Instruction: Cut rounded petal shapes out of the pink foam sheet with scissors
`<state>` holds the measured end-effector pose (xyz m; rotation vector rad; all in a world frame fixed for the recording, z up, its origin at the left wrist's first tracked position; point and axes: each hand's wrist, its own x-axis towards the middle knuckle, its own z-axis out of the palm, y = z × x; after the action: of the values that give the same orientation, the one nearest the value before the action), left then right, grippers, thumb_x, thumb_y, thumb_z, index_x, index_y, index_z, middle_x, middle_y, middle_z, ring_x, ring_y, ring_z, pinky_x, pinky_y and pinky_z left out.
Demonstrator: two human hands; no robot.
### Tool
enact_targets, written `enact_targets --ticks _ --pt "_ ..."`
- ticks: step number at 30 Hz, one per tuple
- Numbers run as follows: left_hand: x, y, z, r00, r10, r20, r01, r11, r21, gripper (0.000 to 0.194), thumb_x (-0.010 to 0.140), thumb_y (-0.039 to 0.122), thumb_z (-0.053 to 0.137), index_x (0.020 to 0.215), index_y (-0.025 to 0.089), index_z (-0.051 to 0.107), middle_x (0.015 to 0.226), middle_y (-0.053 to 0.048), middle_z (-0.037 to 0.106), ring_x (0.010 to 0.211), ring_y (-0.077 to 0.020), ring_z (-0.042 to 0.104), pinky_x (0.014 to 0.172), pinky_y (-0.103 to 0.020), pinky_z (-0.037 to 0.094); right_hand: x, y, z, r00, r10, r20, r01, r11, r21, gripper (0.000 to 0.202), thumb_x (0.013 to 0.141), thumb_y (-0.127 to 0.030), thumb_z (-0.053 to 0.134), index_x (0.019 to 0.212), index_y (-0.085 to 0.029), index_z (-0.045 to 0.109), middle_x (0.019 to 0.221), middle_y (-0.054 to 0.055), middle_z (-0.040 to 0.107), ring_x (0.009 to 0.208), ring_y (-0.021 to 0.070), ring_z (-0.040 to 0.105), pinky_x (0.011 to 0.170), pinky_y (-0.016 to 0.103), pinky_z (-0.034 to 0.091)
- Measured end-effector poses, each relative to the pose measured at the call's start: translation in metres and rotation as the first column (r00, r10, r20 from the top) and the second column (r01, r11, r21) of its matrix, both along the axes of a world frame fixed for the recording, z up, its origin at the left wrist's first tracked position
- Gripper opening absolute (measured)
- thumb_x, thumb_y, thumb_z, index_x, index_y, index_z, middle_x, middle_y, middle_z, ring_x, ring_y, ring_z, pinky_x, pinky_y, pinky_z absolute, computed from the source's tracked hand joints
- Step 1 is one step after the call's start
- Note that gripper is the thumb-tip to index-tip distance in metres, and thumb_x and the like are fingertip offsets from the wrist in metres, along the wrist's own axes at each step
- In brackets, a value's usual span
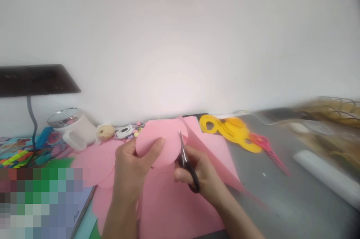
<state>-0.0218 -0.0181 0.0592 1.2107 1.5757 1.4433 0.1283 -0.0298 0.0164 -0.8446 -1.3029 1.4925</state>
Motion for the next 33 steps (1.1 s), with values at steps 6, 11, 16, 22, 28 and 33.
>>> enact_targets --ticks 6,11,16,22,28,33 --pt "0.0036 -0.0015 0.0017 0.999 0.037 0.017 -0.037 0.999 -0.007 0.028 0.057 0.044 0.076 0.058 0.017 0.067 0.052 0.000 0.058 0.052 -0.0131 0.051 0.040 -0.021 0.044 -0.0005 -0.0002 -0.0002 1.000 -0.017 0.010 0.017 1.000 -0.015 0.042 0.063 -0.052 0.081 0.072 -0.019 0.056 0.057 -0.007 0.042 0.051 0.0097 0.038 0.048 0.023 0.033" --pt "0.0046 -0.0016 0.0022 1.000 0.025 0.011 -0.024 0.999 -0.026 0.031 0.055 0.044 0.076 0.050 0.018 0.061 0.046 0.002 0.055 0.046 -0.0114 0.048 0.038 -0.021 0.041 -0.0022 -0.0013 0.0010 1.000 -0.027 0.005 0.027 0.998 -0.053 0.044 0.062 -0.053 0.081 0.071 -0.019 0.055 0.054 -0.006 0.047 0.049 0.0110 0.047 0.048 0.024 0.040" --pt "0.0026 -0.0023 0.0014 1.000 0.029 -0.007 -0.029 0.999 -0.021 0.030 0.059 0.043 0.075 0.053 0.017 0.062 0.049 0.002 0.053 0.050 -0.0118 0.048 0.042 -0.022 0.040 -0.0015 0.0007 0.0008 0.999 -0.042 -0.011 0.041 0.998 -0.036 0.043 0.063 -0.051 0.081 0.069 -0.018 0.054 0.053 -0.006 0.050 0.050 0.0103 0.046 0.049 0.023 0.038" --pt "-0.0032 0.0004 -0.0024 0.999 -0.034 -0.030 0.032 0.998 -0.049 0.035 0.056 0.045 0.077 0.049 0.017 0.057 0.049 0.003 0.049 0.050 -0.0116 0.045 0.043 -0.023 0.037 -0.0003 0.0018 0.0013 0.999 -0.012 -0.052 0.011 1.000 -0.007 0.044 0.063 -0.043 0.085 0.067 -0.017 0.049 0.059 -0.006 0.046 0.053 0.0081 0.037 0.049 0.021 0.032" --pt "-0.0006 -0.0027 0.0029 0.998 -0.014 -0.055 0.012 0.999 -0.040 0.040 0.056 0.043 0.075 0.044 0.018 0.046 0.046 0.005 0.041 0.047 -0.0087 0.037 0.041 -0.021 0.029 -0.0007 0.0012 0.0005 0.997 0.004 -0.071 -0.005 1.000 -0.009 0.047 0.062 -0.046 0.085 0.069 -0.018 0.048 0.060 -0.005 0.044 0.054 0.0086 0.037 0.050 0.021 0.033" --pt "-0.0034 -0.0006 0.0014 0.998 -0.033 -0.056 0.031 0.999 -0.040 0.034 0.056 0.044 0.075 0.048 0.017 0.056 0.047 0.003 0.049 0.048 -0.0110 0.044 0.042 -0.022 0.035 0.0002 0.0022 0.0000 0.999 -0.001 -0.049 0.001 1.000 0.014 0.048 0.062 -0.049 0.084 0.068 -0.018 0.048 0.060 -0.005 0.043 0.054 0.0090 0.037 0.049 0.021 0.032"
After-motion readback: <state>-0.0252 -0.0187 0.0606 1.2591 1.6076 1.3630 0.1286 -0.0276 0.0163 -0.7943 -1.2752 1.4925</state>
